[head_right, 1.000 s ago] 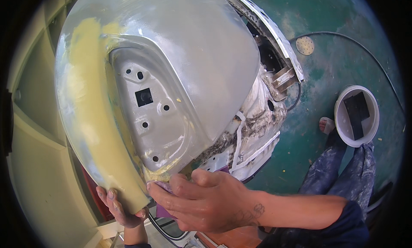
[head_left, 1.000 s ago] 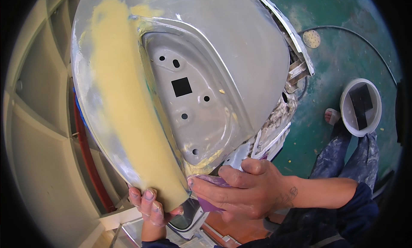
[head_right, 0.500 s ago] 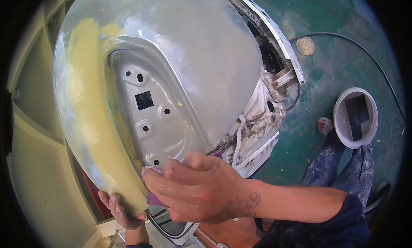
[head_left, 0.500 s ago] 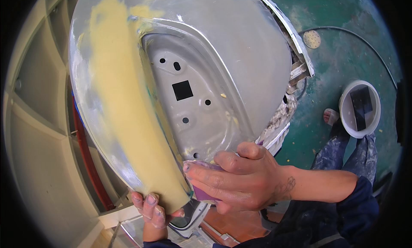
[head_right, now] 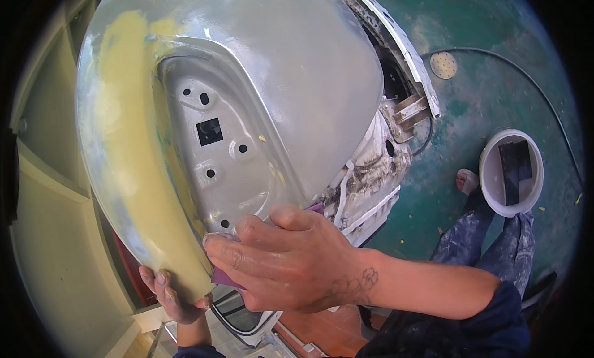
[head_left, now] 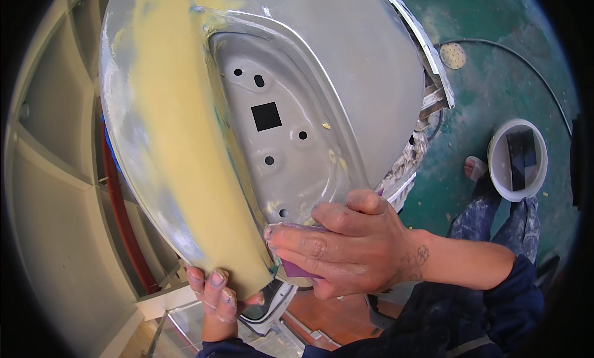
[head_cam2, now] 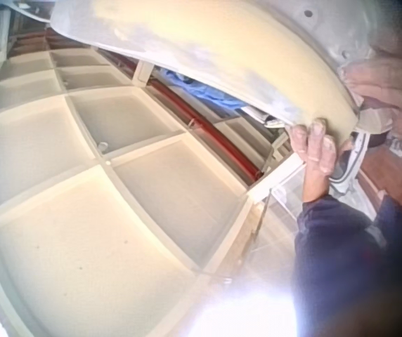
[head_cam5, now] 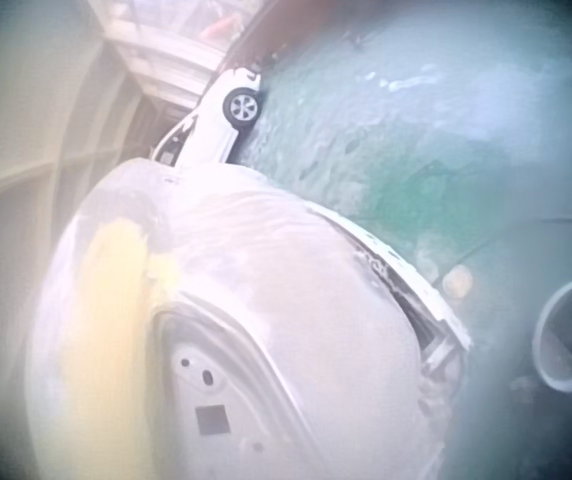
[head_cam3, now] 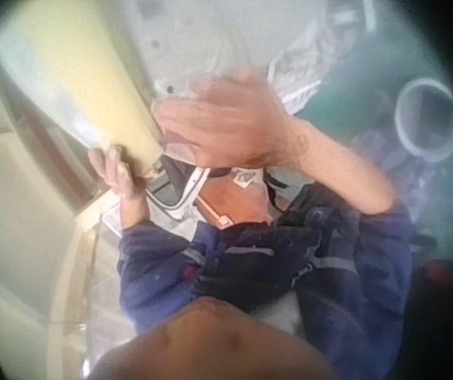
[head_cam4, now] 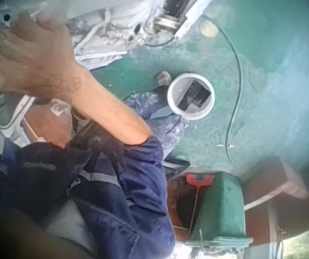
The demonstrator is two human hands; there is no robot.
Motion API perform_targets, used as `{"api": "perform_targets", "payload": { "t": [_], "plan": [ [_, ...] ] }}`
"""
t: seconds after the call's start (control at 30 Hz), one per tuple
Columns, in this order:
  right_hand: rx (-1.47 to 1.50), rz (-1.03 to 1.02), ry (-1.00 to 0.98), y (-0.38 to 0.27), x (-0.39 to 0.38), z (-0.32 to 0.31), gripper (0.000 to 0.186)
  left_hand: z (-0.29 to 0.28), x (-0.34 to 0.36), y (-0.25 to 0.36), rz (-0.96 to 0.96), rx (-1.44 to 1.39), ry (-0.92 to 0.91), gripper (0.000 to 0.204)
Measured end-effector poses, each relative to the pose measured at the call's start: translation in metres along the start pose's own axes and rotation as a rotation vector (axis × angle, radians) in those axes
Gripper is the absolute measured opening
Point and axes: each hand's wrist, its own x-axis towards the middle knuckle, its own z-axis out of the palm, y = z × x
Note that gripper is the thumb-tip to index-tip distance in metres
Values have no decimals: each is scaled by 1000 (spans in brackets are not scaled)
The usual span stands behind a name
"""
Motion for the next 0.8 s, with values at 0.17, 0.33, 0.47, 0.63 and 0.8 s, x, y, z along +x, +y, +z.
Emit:
{"api": "perform_targets", "payload": {
  "t": [0.17, 0.33, 0.47, 0.63, 0.8],
  "plan": [
    [22, -14, -64, -19, -18, -1, 53, -1, 7, 3, -13, -31, 0, 60],
    [10, 153, -2, -33, -17, -3, 58, -2, 1, 3, -23, -27, 4, 59],
    [-176, 177, -30, -38, -22, 10, 59, -3, -3, 0, 12, -23, -15, 69],
    [-153, 159, -53, -24, -13, 2, 51, 5, 1, -1, 24, -71, 53, 58],
    [-177, 242, -86, -28, 5, -6, 35, 5, 5, 1, 14, -73, 52, 52]
  ]
}}
